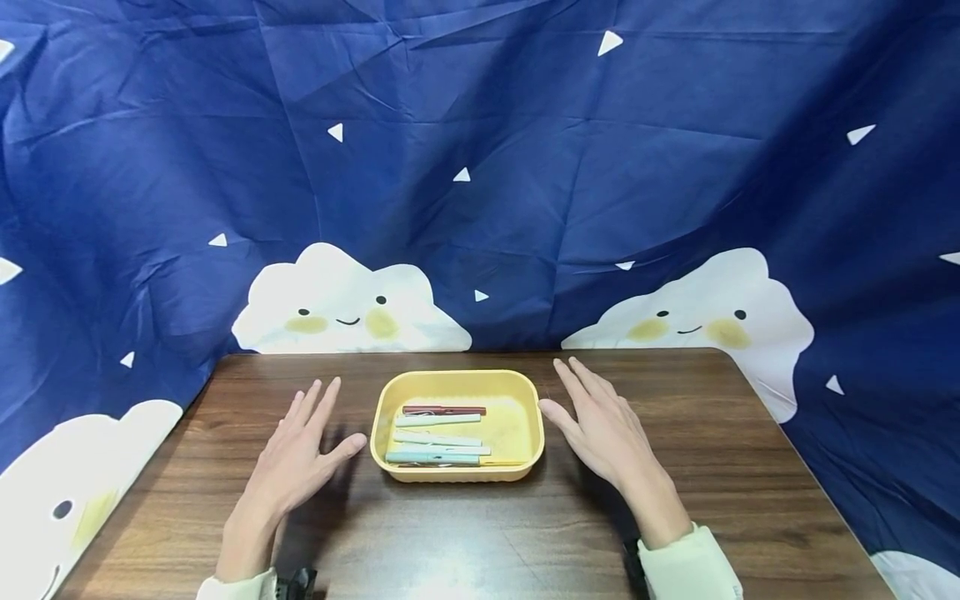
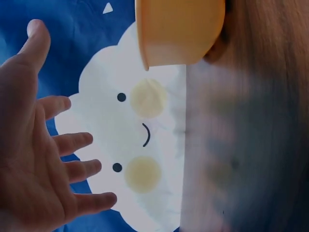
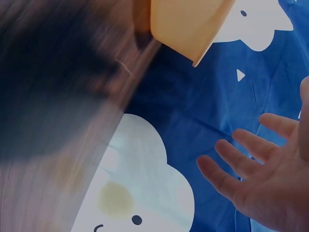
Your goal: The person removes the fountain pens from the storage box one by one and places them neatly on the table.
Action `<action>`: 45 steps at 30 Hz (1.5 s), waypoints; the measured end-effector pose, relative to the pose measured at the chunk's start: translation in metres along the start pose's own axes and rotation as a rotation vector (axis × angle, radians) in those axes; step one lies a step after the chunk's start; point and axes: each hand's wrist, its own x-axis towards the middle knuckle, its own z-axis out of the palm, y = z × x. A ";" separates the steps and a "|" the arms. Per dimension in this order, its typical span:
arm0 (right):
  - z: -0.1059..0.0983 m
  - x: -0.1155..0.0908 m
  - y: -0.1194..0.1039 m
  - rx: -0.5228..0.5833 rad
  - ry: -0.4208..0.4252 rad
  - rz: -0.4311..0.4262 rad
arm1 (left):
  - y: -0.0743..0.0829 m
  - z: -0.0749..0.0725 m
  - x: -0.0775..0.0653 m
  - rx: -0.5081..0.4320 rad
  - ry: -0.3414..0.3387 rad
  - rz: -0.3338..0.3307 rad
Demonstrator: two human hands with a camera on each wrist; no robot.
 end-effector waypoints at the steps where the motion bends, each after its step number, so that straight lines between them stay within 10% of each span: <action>1: 0.000 0.001 -0.001 0.006 0.002 0.001 | 0.000 0.000 0.000 -0.006 0.002 -0.001; 23: 0.009 0.017 -0.024 0.092 0.065 -0.080 | 0.008 0.011 0.007 -0.217 -0.020 -0.077; 45: 0.034 0.046 -0.029 0.263 -0.045 -0.061 | -0.001 0.042 0.022 -0.585 -0.037 -0.100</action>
